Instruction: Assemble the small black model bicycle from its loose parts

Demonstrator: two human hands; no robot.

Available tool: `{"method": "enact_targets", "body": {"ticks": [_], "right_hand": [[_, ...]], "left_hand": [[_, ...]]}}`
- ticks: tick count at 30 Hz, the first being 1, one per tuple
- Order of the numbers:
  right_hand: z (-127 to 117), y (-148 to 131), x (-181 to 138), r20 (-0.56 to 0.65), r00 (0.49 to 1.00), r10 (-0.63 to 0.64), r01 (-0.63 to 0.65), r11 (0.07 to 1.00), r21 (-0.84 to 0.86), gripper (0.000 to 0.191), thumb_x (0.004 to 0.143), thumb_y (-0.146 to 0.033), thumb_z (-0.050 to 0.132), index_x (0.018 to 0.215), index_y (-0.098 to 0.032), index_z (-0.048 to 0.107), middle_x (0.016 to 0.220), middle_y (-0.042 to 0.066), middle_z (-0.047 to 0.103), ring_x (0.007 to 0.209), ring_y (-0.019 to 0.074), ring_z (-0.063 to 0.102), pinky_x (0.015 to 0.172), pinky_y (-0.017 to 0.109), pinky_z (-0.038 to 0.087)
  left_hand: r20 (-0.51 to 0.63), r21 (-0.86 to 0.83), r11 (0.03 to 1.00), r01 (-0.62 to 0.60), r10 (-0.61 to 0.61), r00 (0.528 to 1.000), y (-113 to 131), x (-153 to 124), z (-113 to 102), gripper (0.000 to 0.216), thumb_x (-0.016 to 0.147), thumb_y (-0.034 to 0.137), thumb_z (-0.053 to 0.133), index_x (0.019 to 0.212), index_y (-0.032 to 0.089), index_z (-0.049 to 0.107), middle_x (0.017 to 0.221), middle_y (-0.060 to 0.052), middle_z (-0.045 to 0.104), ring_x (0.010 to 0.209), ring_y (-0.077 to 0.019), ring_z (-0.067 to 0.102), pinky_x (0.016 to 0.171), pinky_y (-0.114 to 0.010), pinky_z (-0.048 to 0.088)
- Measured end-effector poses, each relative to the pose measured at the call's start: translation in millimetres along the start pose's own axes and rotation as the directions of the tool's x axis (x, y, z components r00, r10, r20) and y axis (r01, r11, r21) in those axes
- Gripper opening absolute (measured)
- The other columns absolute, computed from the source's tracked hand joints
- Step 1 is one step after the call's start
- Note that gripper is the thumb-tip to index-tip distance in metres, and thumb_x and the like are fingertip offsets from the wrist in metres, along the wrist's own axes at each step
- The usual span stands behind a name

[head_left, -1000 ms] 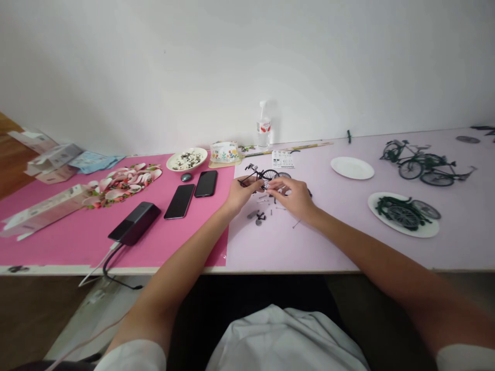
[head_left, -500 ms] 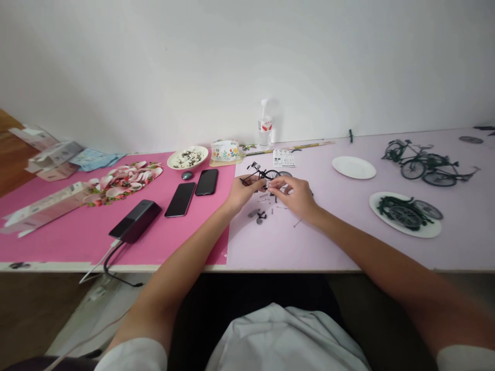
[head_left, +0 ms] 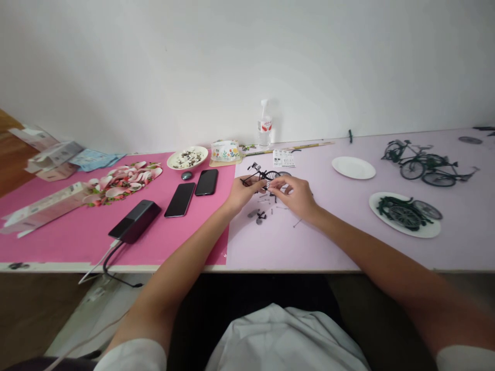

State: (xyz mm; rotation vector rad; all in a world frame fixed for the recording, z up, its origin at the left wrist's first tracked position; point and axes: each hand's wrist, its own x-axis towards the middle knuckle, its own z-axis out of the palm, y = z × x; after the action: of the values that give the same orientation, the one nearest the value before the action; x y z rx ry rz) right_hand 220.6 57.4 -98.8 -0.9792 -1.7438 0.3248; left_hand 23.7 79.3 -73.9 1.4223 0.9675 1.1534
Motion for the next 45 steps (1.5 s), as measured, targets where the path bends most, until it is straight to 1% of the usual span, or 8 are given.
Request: {"method": "enact_targets", "body": {"ticks": [6,16,22,27,34,37,42,45], "right_hand": [[-0.3,-0.6,-0.2,-0.008,1.0,0.008,-0.008,1.0,-0.005,0.01,0.09,-0.033,0.078,0.096,-0.025,0.079,0.093,0.006,0.083,0.082,0.0232,0.077,0.06,0.032,0.056],[-0.6,-2.5,0.1,0.007,1.0,0.029,-0.029,1.0,-0.007,0.012,0.09,-0.037,0.077,0.096,-0.026,0.079,0.092,0.007,0.083,0.084,0.0254,0.078,0.059,0.034,0.056],[-0.1,-5.2,0.6,-0.004,0.995,0.101,-0.101,0.994,0.046,0.022,0.085,-0.038,0.083,0.102,-0.026,0.076,0.089,0.006,0.079,0.08,0.0234,0.075,0.06,0.033,0.056],[0.1,-4.9,1.3,-0.054,0.993,0.109,-0.105,0.992,0.068,0.031,0.08,-0.036,0.086,0.103,-0.026,0.069,0.091,0.003,0.075,0.078,0.0212,0.072,0.06,0.032,0.055],[-1.4,-5.3,1.9,-0.045,0.992,0.118,-0.114,0.99,0.08,0.038,0.079,-0.038,0.087,0.109,-0.026,0.066,0.092,0.003,0.074,0.076,0.0205,0.069,0.059,0.032,0.052],[-0.9,-5.4,1.7,-0.057,0.993,0.106,-0.102,0.992,0.077,0.036,0.081,-0.039,0.085,0.108,-0.026,0.065,0.092,0.003,0.074,0.078,0.021,0.069,0.059,0.032,0.051],[-1.5,-6.2,1.6,-0.094,0.992,0.088,-0.083,0.995,0.062,0.022,0.091,-0.035,0.075,0.108,-0.027,0.064,0.093,0.004,0.076,0.087,0.0231,0.071,0.061,0.032,0.051],[-3.1,-7.3,2.1,-0.122,0.991,0.051,-0.049,0.999,0.018,0.018,0.091,-0.032,0.073,0.105,-0.027,0.064,0.098,0.006,0.075,0.091,0.0238,0.069,0.062,0.034,0.052]], "left_hand": [[0.008,-0.005,1.0,0.004,-0.004,1.0,-0.6,0.0,0.4,0.036,0.068,0.046,0.091,0.076,0.016,0.074,0.074,-0.005,0.073,0.07,-0.0193,0.07,0.08,-0.037,0.056],[0.024,0.0,1.0,0.004,-0.004,1.0,-2.1,0.6,-0.2,0.039,0.068,0.048,0.093,0.077,0.016,0.074,0.075,-0.005,0.073,0.07,-0.0193,0.07,0.078,-0.037,0.056],[0.025,0.019,1.0,0.003,-0.003,1.0,-2.0,-0.2,-0.4,0.041,0.068,0.05,0.093,0.081,0.015,0.075,0.075,-0.005,0.073,0.069,-0.0198,0.071,0.075,-0.036,0.055],[0.046,0.063,0.998,-0.016,0.013,0.999,-0.3,-2.4,0.7,0.041,0.07,0.049,0.092,0.084,0.014,0.076,0.075,-0.006,0.074,0.07,-0.019,0.07,0.072,-0.034,0.053],[0.064,0.082,0.996,-0.033,0.028,0.998,-2.5,-2.1,0.5,0.043,0.069,0.052,0.093,0.083,0.015,0.076,0.075,-0.005,0.074,0.068,-0.0186,0.069,0.071,-0.034,0.054],[0.067,0.086,0.995,-0.044,0.038,0.997,-2.6,-1.3,-0.6,0.041,0.07,0.051,0.092,0.083,0.016,0.076,0.076,-0.006,0.075,0.069,-0.0191,0.07,0.071,-0.033,0.053],[0.059,0.082,0.996,-0.038,0.033,0.998,-0.5,-0.6,-2.4,0.042,0.069,0.052,0.092,0.082,0.017,0.074,0.076,-0.004,0.074,0.07,-0.0205,0.072,0.072,-0.034,0.053],[0.058,0.091,0.995,-0.035,0.03,0.998,1.1,-1.2,-2.6,0.043,0.069,0.054,0.091,0.08,0.017,0.073,0.074,-0.004,0.073,0.071,-0.0213,0.072,0.073,-0.034,0.053]]}}
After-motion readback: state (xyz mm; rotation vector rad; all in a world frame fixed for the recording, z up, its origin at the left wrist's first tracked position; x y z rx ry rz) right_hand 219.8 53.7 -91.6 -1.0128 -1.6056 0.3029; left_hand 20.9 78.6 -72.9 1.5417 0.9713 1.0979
